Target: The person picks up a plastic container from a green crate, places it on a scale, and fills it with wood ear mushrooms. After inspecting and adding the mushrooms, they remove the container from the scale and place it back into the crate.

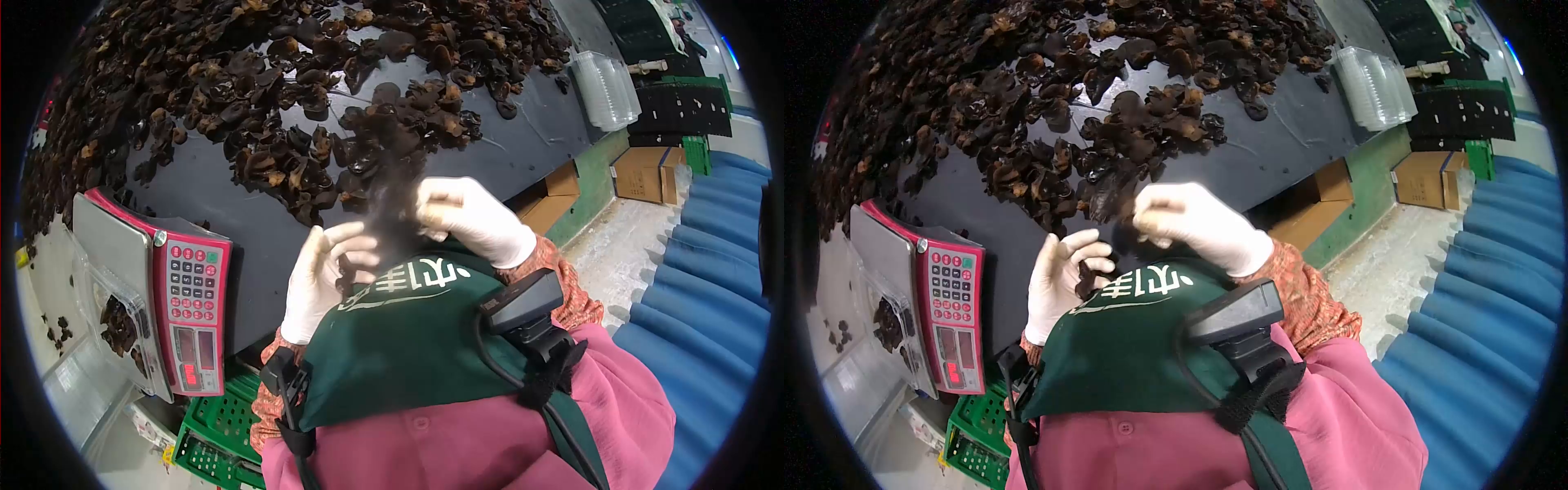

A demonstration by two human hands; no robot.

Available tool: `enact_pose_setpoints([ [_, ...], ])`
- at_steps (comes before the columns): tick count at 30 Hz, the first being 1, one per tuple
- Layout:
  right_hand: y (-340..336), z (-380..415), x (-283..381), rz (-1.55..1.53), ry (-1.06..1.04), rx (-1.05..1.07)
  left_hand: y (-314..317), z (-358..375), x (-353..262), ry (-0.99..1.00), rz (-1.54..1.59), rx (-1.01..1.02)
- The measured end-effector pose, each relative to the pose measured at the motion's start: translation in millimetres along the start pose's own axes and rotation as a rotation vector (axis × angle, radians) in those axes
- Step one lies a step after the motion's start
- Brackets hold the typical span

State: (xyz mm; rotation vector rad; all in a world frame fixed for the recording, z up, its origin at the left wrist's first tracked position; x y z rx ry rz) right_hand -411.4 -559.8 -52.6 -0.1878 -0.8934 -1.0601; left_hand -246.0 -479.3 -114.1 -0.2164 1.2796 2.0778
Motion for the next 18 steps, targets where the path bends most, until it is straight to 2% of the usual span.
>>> enact_pose_setpoints([
  [1,13,-4,-4,0.102,0.035,-0.004,11,-1,-3,0.000,0.100,0.016],
  [3,19,-7,14,0.457,-0.220,-0.188,14,6,-7,-0.020,0.151,-0.088],
  [4,23,-6,21,0.635,-0.347,-0.278,1,5,-6,0.019,0.082,-0.076],
  [5,21,-4,30,0.862,-0.446,-0.478,-7,6,-2,-0.001,0.152,-0.102],
  [7,35,-4,46,1.126,-0.643,-0.633,-26,9,0,-0.009,0.154,-0.135],
  [10,45,-25,37,1.330,-0.715,-0.691,-32,11,-1,0.009,0.177,-0.105],
  [13,8,-30,30,0.666,-0.332,-0.587,-24,13,-5,0.005,0.086,-0.095],
  [14,-2,-38,13,0.307,-0.211,-0.430,-23,12,-4,-0.010,0.090,-0.076],
  [15,-3,-33,21,0.250,-0.106,-0.378,-21,11,-5,-0.011,0.085,-0.073],
  [18,-9,-29,17,0.101,-0.040,-0.260,-11,7,-6,-0.023,0.079,-0.044],
])
Point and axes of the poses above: each hand's wrist, its own z-axis away from the middle knuckle, its own y-axis out of the palm, x = y × z, the point moved 8 cm from there along -z, towards the middle knuckle, and after that the axes turned 12 degrees about y, right-handed, at the moved point
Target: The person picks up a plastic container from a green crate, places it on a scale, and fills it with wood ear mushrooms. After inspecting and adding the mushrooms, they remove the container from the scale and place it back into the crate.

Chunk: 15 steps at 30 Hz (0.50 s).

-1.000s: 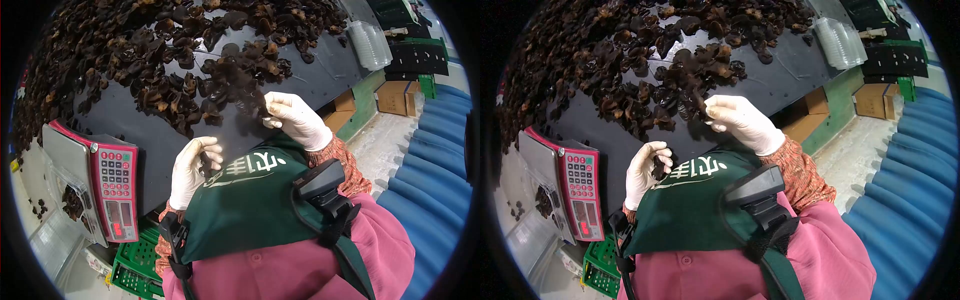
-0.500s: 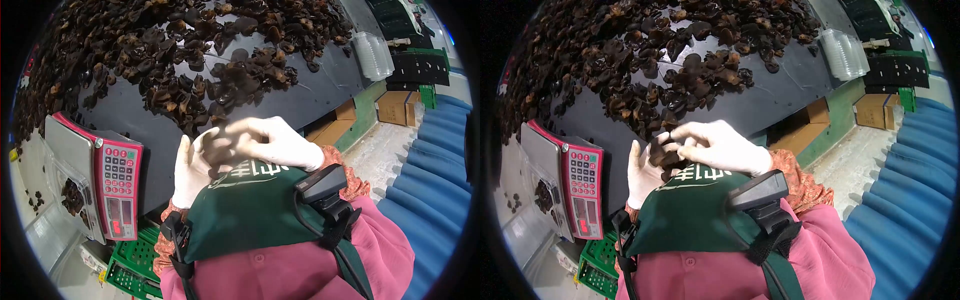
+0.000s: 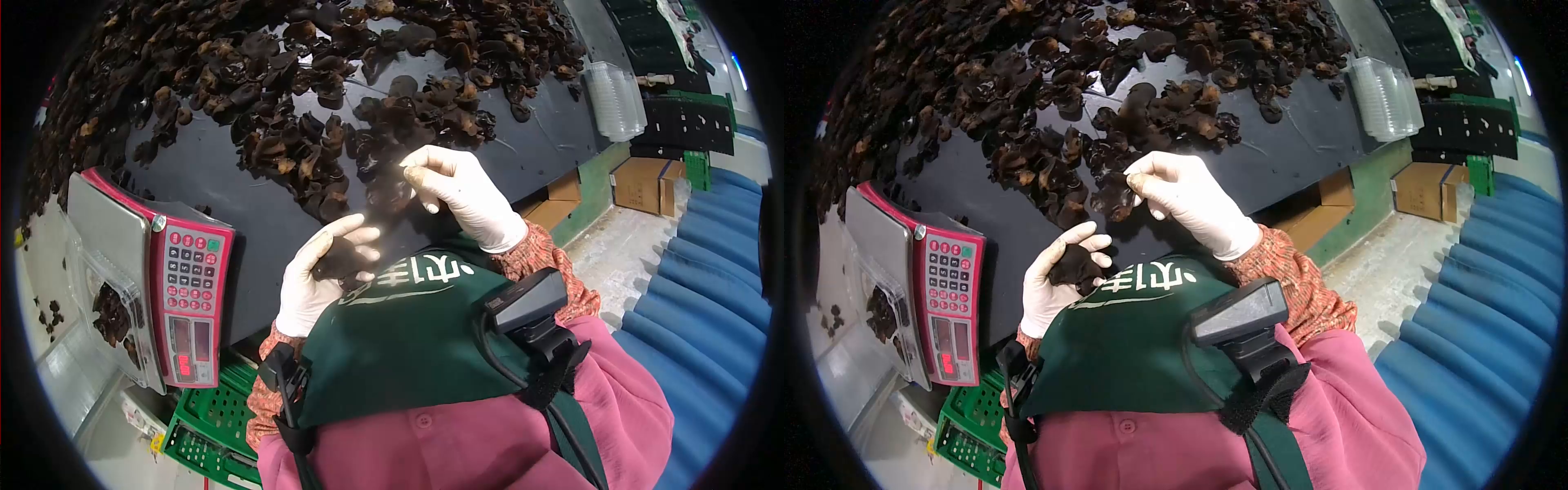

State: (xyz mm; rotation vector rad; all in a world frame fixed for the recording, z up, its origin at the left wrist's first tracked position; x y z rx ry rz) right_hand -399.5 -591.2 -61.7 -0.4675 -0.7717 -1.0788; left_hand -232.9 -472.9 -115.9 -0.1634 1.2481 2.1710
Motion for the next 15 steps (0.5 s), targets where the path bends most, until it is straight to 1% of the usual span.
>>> enact_pose_setpoints([
  [2,0,-2,-8,-0.082,-0.012,0.033,1,0,1,-0.011,0.008,0.013],
  [5,-1,0,-10,-0.086,-0.050,0.038,0,-1,4,-0.027,0.009,0.031],
  [8,17,14,-2,-0.017,0.010,0.052,10,-1,1,0.007,-0.001,-0.007],
  [9,32,16,-8,0.004,0.038,0.153,7,1,-1,0.055,-0.052,-0.020],
  [10,44,22,-8,0.018,0.023,0.196,7,2,-5,0.103,-0.105,-0.035],
  [11,54,27,-3,0.031,0.006,0.238,13,9,-1,0.005,0.237,-0.081],
  [12,50,24,4,0.197,0.053,0.144,1,10,0,0.024,0.182,-0.081],
  [13,44,14,1,0.222,-0.116,0.016,-8,12,-3,0.028,0.174,-0.095],
  [15,43,10,22,0.564,-0.484,-0.183,-27,21,-3,0.038,0.211,-0.186],
])
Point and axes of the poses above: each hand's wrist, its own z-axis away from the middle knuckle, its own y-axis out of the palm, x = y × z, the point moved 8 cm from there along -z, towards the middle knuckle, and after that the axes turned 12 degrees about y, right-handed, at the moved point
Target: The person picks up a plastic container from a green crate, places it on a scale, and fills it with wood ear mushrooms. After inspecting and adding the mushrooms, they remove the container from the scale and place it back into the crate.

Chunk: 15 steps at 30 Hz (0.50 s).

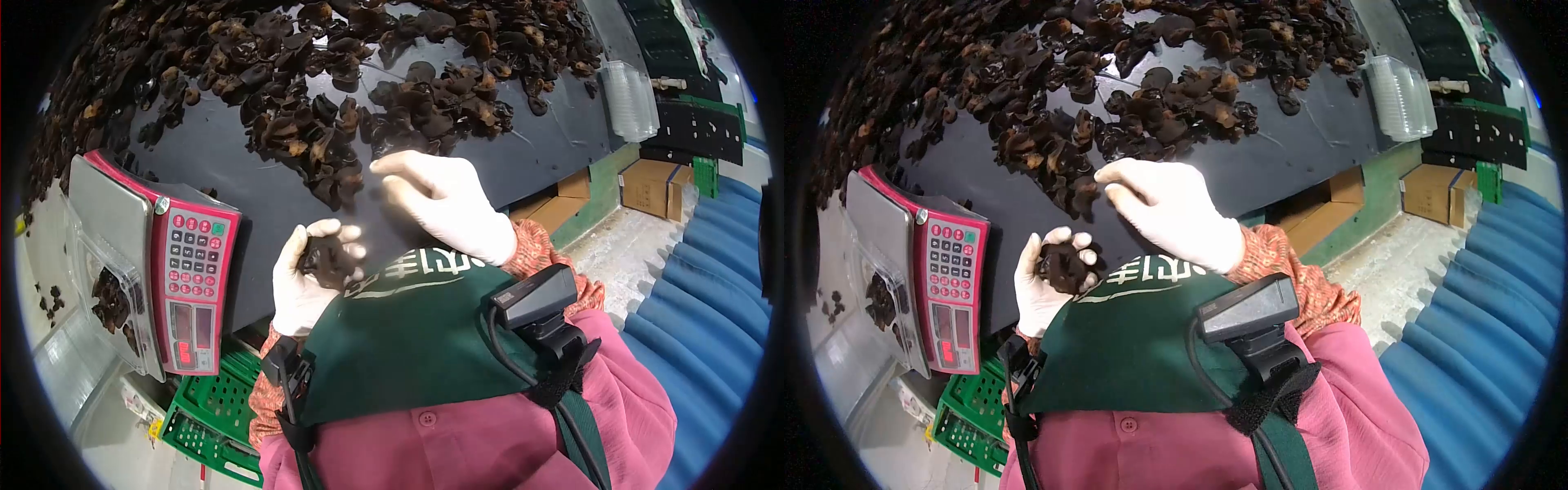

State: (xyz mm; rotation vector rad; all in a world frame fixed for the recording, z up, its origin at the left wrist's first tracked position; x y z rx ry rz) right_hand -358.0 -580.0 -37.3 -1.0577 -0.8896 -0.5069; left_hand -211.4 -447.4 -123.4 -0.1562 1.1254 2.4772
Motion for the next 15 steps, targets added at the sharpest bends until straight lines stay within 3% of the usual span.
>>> enact_pose_setpoints([
  [1,6,0,8,0.151,-0.164,-0.081,-4,0,-1,0.015,0.005,0.036],
  [4,42,-5,6,0.497,-0.236,-0.029,-8,2,-3,0.036,0.014,0.105],
  [10,11,2,-1,0.323,-0.195,-0.026,-11,2,-14,0.084,-0.061,0.055],
  [12,3,8,0,0.628,-0.083,0.104,-11,-2,-15,0.108,-0.076,0.104],
  [14,3,5,8,0.620,-0.121,0.060,-13,-4,-18,0.102,-0.065,0.110],
  [15,9,3,22,0.558,-0.235,-0.031,-13,-6,-19,0.102,-0.060,0.114],
])
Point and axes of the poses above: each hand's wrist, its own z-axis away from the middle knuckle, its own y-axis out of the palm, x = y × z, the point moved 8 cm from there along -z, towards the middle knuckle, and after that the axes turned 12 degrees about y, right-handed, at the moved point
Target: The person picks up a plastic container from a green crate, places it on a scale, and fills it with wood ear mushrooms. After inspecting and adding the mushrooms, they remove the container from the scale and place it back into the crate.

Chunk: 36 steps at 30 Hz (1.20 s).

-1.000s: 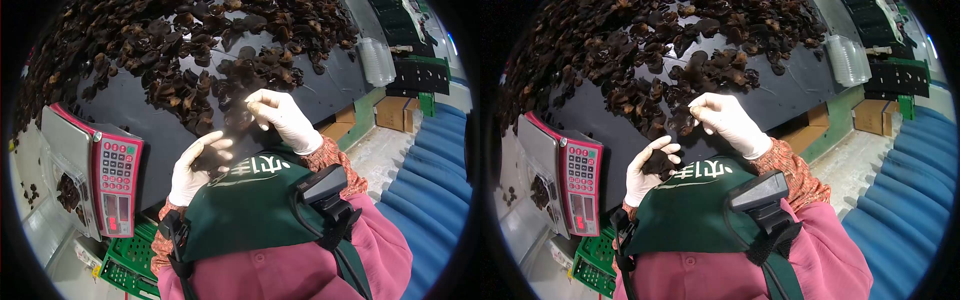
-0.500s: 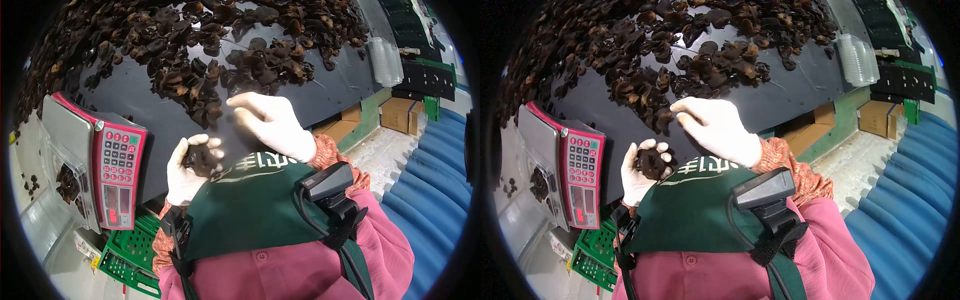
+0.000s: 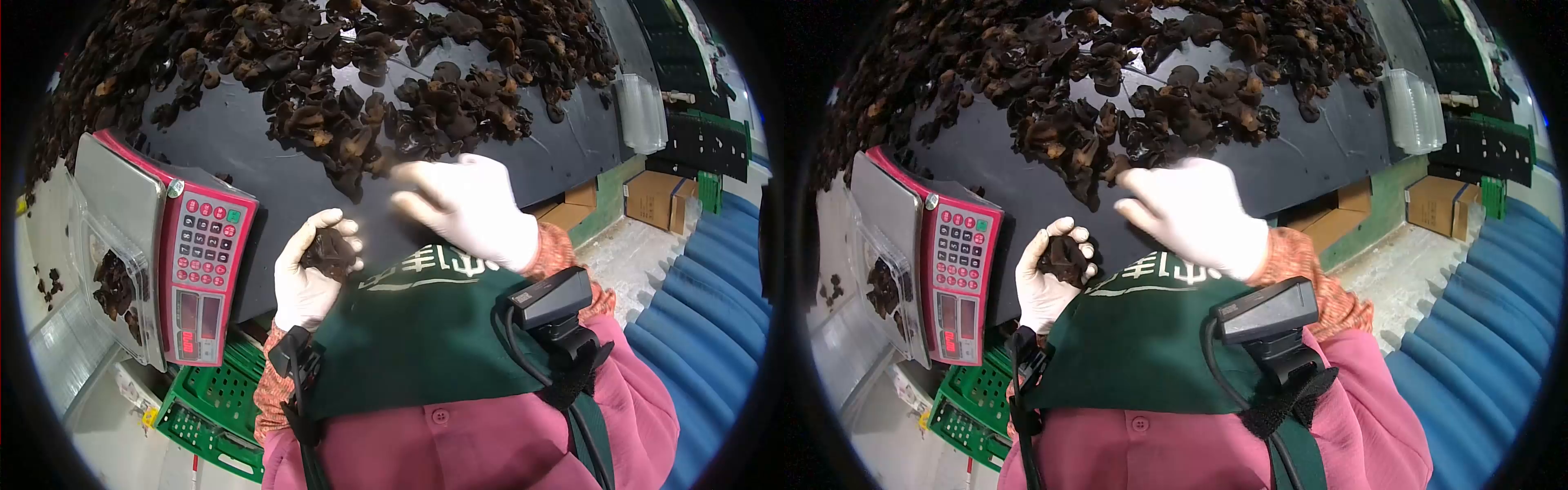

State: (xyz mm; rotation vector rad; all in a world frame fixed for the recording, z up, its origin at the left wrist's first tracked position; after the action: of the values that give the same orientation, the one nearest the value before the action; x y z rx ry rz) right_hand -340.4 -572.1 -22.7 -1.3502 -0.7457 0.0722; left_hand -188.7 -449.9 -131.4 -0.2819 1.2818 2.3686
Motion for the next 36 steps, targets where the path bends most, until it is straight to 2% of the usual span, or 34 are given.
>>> enact_pose_setpoints([
  [1,-1,-5,17,-0.051,-0.082,-0.124,0,-1,-1,0.002,0.004,0.004],
  [3,24,-17,35,-0.014,-0.122,-0.027,-2,1,-3,0.009,-0.070,-0.018],
  [5,62,-31,25,0.062,-0.082,0.102,1,8,-7,0.031,-0.200,-0.065],
  [6,59,-34,25,-0.011,-0.066,0.043,2,10,-9,0.055,-0.295,-0.074],
  [9,32,-16,39,-0.138,-0.200,-0.054,-2,9,4,-0.008,-0.218,-0.041],
  [10,26,-9,41,-0.172,-0.232,-0.097,3,9,6,-0.006,-0.103,-0.012],
  [11,30,-2,46,-0.112,-0.303,-0.013,9,9,7,-0.008,0.010,0.020],
  [13,19,5,53,-0.213,-0.359,0.085,24,5,3,0.024,0.023,0.004],
  [15,0,-12,42,-0.255,-0.243,0.067,17,1,5,-0.042,-0.045,0.100],
  [17,-8,-24,25,-0.149,-0.157,-0.212,17,3,4,-0.048,-0.159,0.108],
  [18,-4,-30,23,-0.047,-0.083,-0.222,20,2,3,-0.034,-0.141,0.096],
  [21,27,-38,9,0.211,-0.161,-0.135,24,0,2,-0.018,-0.116,0.079],
  [22,20,-37,8,0.151,-0.162,-0.216,23,-1,1,-0.010,-0.108,0.071],
  [25,0,-29,5,-0.032,-0.039,-0.255,13,0,2,-0.011,-0.065,0.074],
  [26,-3,-27,0,-0.086,0.039,-0.195,17,0,0,-0.007,-0.025,0.096],
  [27,-8,-23,-2,-0.183,0.082,-0.160,6,-3,-2,0.029,-0.175,0.057],
  [29,-10,-15,-6,-0.378,0.170,-0.091,15,-8,3,-0.013,0.229,0.156],
  [30,-8,-11,-4,-0.517,0.147,-0.069,18,-9,4,-0.054,0.324,0.159],
  [31,-10,-6,3,-0.483,0.123,-0.022,17,-9,3,-0.051,0.284,0.099],
  [33,-12,-3,25,-0.473,-0.084,0.024,20,-7,3,-0.050,0.205,-0.022],
  [34,-6,-2,35,-0.424,-0.154,0.116,17,-11,6,-0.061,0.296,-0.001],
  [35,-2,-1,39,-0.411,-0.137,0.218,21,-8,11,-0.100,0.417,-0.039],
  [36,-6,-3,37,-0.359,-0.174,0.151,22,-6,9,-0.100,0.353,-0.013],
])
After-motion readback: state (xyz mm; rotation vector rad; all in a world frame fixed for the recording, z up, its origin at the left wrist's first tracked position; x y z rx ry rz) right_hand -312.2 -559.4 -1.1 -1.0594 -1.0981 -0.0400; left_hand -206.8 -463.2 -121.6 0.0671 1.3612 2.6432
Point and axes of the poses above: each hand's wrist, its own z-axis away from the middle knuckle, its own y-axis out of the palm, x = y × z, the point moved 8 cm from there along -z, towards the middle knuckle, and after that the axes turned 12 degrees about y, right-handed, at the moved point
